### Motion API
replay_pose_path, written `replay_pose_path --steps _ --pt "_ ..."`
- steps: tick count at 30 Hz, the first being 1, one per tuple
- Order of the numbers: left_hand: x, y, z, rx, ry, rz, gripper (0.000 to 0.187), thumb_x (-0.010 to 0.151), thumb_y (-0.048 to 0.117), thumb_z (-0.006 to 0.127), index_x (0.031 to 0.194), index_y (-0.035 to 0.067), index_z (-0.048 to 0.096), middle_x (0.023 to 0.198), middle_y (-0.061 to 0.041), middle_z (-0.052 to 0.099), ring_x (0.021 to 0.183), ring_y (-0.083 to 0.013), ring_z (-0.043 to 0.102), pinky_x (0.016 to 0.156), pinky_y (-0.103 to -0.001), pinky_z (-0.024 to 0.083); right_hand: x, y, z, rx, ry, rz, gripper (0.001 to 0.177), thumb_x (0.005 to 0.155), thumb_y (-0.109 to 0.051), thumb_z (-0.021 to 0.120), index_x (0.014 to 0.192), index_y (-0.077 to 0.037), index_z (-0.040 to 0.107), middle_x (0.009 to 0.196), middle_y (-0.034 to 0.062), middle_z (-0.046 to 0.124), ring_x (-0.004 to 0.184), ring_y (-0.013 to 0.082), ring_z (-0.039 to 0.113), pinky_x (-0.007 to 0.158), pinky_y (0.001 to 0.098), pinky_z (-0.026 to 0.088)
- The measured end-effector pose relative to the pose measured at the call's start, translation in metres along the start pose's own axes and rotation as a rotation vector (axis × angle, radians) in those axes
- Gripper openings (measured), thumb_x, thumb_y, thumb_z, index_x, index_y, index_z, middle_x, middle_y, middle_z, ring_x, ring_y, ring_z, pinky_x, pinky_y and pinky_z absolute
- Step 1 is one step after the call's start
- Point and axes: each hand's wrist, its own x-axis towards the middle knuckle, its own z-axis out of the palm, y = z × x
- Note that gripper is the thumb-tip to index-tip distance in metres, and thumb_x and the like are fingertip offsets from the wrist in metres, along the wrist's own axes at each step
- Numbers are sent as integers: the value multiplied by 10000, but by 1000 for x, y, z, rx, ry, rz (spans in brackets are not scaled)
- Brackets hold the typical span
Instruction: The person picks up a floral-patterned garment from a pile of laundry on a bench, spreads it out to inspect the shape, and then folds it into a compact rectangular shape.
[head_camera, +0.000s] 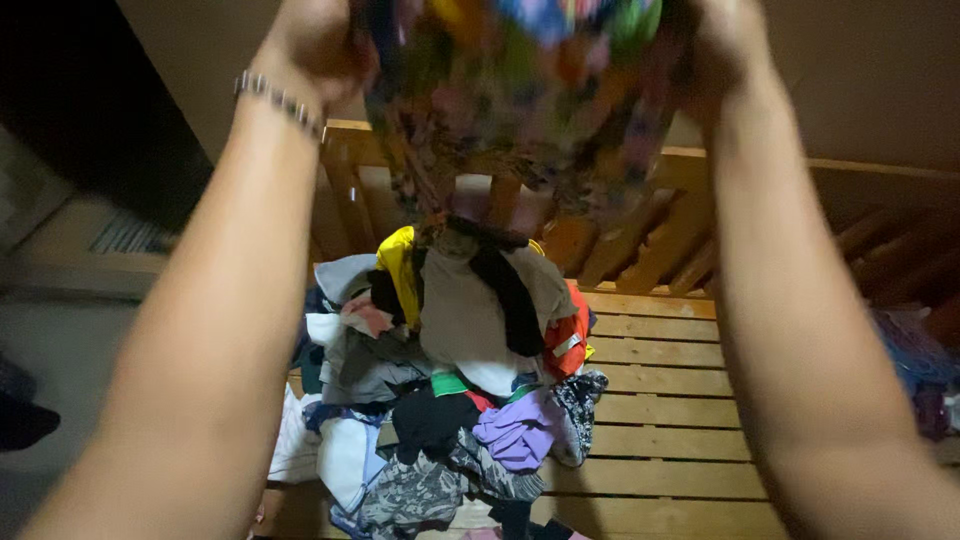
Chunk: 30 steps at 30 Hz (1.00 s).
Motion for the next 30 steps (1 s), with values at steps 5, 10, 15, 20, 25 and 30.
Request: replay_pose_path --steps 5,10,15,20,25,30 --pt "-149 -71 22 172 71 -344 232 885 189 768 1076 82 690 872 -38 723 768 -167 714 688 -341 612 -172 115 27 141 50 331 765 785 -467 813 1422 -121 568 1342 0 647 1210 182 614 1058 423 491" --pt "-298 -202 17 216 283 -654 481 780 78 757 1253 63 670 1136 -5 757 1028 -141 702 925 -318 554 -349 201 93 154 -51 800 592 836 -412 744 1318 -80 657 1227 9 734 1108 182 651 974 355 500" --pt "-363 -254 11 256 315 -733 534 775 29 770 1295 66 650 1227 -21 719 1111 -144 658 986 -323 506 -410 240 95 109 -24 938 518 872 -381 762 1263 -46 705 1102 37 743 929 171 635 831 349 486" --pt "-347 -242 3 288 286 -817 506 771 61 771 1260 76 645 1121 -34 740 987 -164 693 847 -338 556 -398 230 93 123 -54 1002 504 866 -423 711 1227 -72 697 1041 44 765 852 180 700 773 373 557" --pt "-271 -231 -45 543 414 -789 275 817 177 787 1067 71 739 951 -32 733 794 -129 643 672 -306 513 -311 247 75 153 59 1131 497 913 -479 641 1192 -68 673 1048 148 755 844 281 721 743 475 589" --pt "-225 -275 -115 723 862 -429 294 796 194 833 1001 45 684 842 -4 688 731 -109 634 614 -310 501 -240 297 72 29 59 1159 583 967 -575 588 1311 -107 630 1308 154 671 1201 328 596 1035 506 469"
